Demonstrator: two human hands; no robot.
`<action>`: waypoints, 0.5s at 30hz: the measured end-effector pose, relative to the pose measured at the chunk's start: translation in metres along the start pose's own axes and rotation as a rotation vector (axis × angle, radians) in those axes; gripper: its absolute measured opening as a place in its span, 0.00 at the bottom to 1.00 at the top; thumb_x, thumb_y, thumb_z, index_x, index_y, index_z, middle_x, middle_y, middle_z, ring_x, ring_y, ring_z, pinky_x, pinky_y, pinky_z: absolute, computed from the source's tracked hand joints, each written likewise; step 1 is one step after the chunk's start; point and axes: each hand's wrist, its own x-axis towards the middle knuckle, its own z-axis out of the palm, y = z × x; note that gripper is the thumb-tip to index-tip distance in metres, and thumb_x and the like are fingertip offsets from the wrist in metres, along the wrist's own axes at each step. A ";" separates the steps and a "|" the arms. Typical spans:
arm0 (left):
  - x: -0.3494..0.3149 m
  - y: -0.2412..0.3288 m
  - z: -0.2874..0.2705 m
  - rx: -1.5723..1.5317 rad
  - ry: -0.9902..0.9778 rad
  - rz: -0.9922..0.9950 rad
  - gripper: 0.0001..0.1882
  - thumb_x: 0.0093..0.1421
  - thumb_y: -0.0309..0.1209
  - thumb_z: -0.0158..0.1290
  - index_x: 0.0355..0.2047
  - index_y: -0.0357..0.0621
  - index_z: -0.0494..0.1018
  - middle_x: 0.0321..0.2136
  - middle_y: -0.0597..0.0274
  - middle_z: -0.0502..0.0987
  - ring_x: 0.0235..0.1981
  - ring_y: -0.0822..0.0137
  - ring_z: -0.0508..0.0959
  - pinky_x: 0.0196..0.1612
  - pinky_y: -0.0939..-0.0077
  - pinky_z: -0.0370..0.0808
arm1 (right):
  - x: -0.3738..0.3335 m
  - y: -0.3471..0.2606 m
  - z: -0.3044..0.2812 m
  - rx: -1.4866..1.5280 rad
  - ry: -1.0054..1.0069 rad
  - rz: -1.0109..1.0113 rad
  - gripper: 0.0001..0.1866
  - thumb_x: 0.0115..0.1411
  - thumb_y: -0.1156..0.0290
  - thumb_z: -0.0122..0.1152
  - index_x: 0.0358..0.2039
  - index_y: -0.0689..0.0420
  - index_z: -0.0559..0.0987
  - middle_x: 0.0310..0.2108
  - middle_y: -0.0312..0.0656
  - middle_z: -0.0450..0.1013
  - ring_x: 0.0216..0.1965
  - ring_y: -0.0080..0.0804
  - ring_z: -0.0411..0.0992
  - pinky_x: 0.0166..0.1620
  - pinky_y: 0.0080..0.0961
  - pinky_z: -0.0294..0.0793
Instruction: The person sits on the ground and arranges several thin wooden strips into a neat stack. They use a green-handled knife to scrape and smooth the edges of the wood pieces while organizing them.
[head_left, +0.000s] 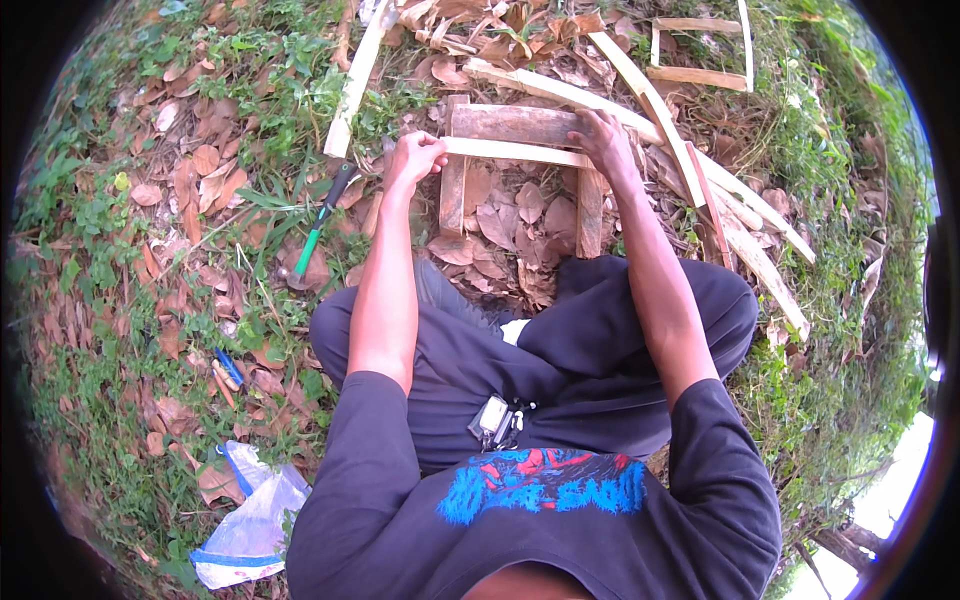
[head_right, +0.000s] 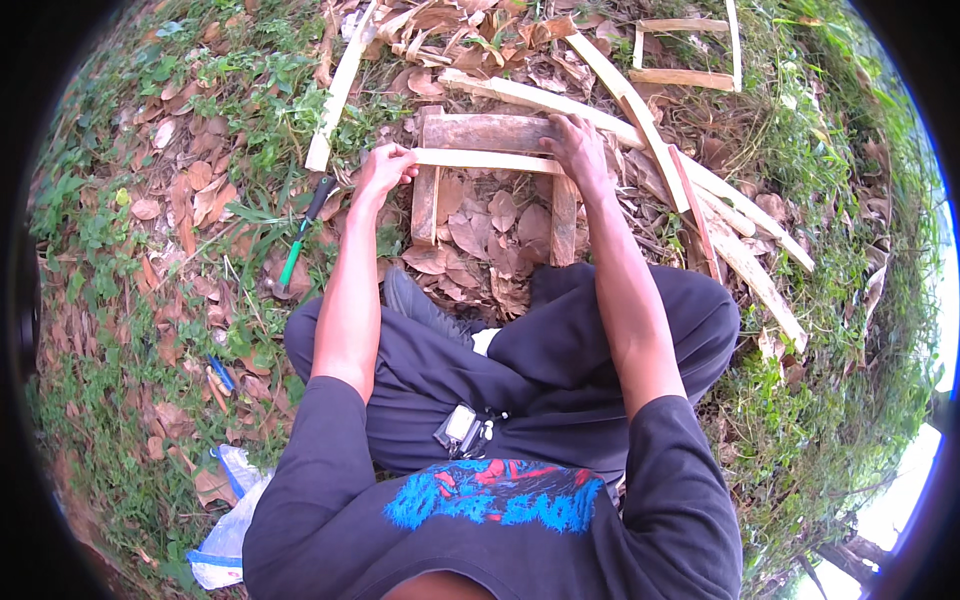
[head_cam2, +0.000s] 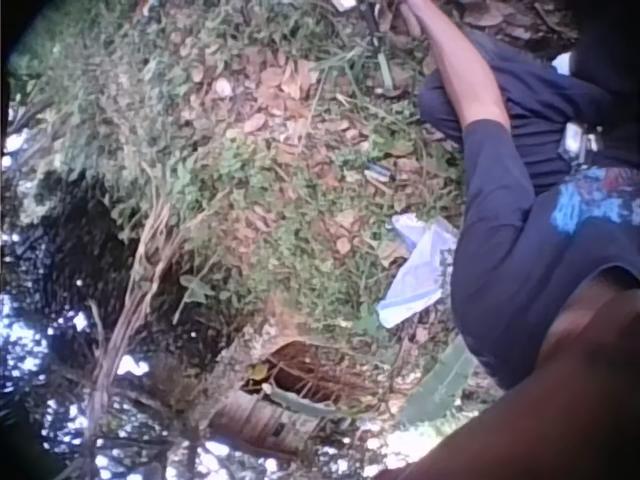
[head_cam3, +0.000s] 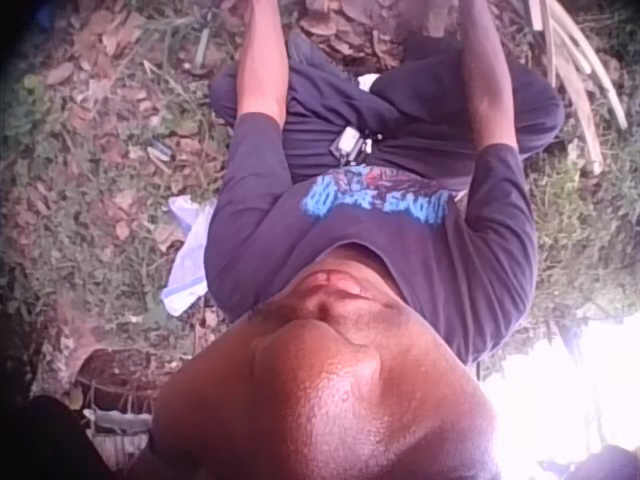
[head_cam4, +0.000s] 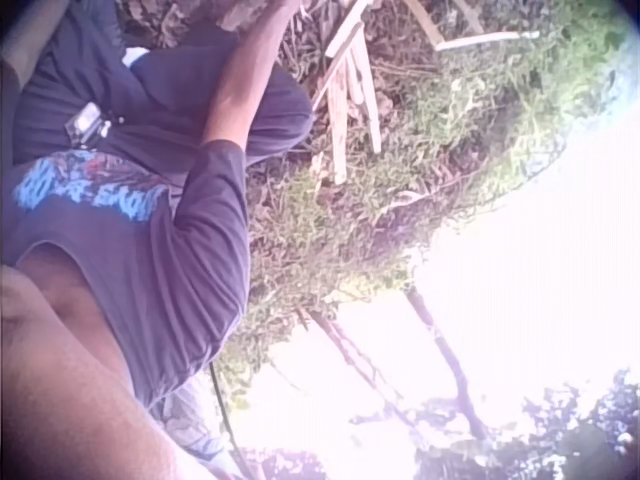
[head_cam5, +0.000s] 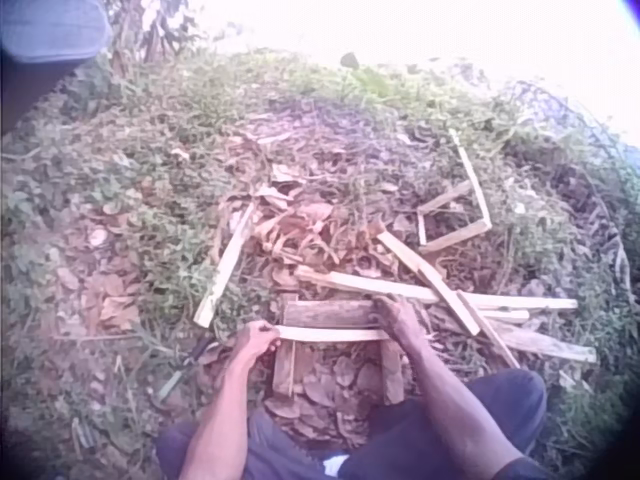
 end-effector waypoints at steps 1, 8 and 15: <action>0.001 0.000 0.002 0.019 -0.001 -0.001 0.11 0.58 0.31 0.57 0.33 0.34 0.75 0.26 0.59 0.80 0.25 0.74 0.80 0.26 0.83 0.75 | 0.000 0.001 0.001 -0.037 -0.006 0.044 0.25 0.52 0.58 0.66 0.49 0.53 0.76 0.46 0.45 0.72 0.49 0.47 0.69 0.53 0.40 0.68; 0.005 -0.004 0.006 0.213 0.134 0.074 0.11 0.58 0.34 0.57 0.36 0.39 0.77 0.27 0.64 0.80 0.26 0.75 0.79 0.26 0.82 0.73 | -0.002 0.001 -0.005 0.001 -0.047 -0.030 0.31 0.50 0.58 0.67 0.54 0.53 0.73 0.52 0.45 0.70 0.54 0.46 0.66 0.58 0.39 0.65; 0.000 0.003 0.009 0.229 0.167 0.089 0.14 0.56 0.38 0.58 0.35 0.39 0.78 0.26 0.63 0.80 0.28 0.76 0.78 0.29 0.82 0.72 | 0.002 -0.002 0.003 0.053 -0.105 0.015 0.34 0.48 0.60 0.69 0.57 0.53 0.70 0.56 0.45 0.66 0.58 0.46 0.62 0.61 0.39 0.61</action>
